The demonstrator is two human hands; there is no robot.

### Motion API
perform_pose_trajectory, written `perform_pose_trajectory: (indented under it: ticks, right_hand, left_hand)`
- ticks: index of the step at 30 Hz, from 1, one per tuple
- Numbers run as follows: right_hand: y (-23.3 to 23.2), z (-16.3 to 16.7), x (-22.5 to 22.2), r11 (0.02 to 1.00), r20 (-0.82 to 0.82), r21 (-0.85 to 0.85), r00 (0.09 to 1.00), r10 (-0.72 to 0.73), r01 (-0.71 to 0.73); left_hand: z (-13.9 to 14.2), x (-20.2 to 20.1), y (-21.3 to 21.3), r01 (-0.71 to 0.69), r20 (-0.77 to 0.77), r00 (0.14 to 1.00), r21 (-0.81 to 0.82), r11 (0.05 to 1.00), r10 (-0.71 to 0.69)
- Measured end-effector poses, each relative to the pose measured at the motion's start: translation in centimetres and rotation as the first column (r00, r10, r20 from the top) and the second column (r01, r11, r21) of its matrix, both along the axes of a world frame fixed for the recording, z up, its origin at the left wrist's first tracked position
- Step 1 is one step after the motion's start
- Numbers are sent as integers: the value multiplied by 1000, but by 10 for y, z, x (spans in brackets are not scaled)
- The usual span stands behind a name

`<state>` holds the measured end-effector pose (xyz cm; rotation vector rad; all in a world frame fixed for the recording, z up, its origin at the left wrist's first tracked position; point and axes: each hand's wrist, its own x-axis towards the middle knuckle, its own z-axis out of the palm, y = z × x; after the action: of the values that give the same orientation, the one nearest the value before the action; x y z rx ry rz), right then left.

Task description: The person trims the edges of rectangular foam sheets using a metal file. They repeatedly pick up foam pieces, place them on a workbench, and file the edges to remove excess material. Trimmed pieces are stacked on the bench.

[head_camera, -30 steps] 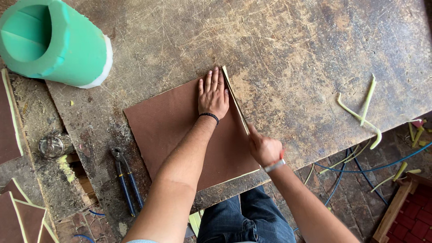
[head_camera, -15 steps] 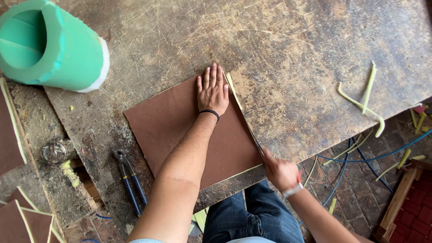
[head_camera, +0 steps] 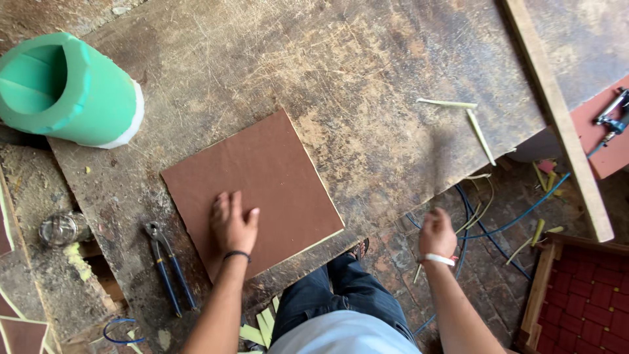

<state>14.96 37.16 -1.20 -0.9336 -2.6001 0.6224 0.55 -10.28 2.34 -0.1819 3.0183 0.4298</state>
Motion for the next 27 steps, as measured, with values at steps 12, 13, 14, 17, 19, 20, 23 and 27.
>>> perform_pose_trajectory:
  ticks: [12, 13, 14, 17, 19, 20, 23, 27]
  right_hand:
    - [11, 54, -76, 943, 220, -252, 936, 274, -216]
    - [15, 53, -95, 949, 179, -267, 959, 220, -168]
    - [20, 51, -110, 937, 62, -349, 997, 52, -27]
    - [24, 49, -134, 716, -190, -665, 881, -434, 210]
    - [6, 47, -137, 623, -231, -763, 829, -509, 170]
    - [-9, 41, -134, 648, -239, -758, 894, -379, 71]
    - [-87, 27, -133, 546, -353, -786, 935, -14, -289]
    - [-197, 13, -145, 394, -394, -816, 906, 158, -423]
  left_hand:
    - [21, 22, -45, -764, 241, 616, 414, 494, 750]
    - [22, 17, -39, -716, 331, 625, 604, 350, 707]
    - [24, 12, -36, -637, 397, 645, 751, 173, 653]
    - [33, 8, -33, -496, 246, 737, 830, 256, 629]
    - [43, 13, -46, -406, 158, 749, 877, 258, 643]
    - [49, 18, -59, -333, 110, 755, 914, 233, 647]
    - [71, 46, -126, -73, -68, 677, 985, 159, 733]
    - [92, 98, -250, 186, -155, 290, 977, 104, 944]
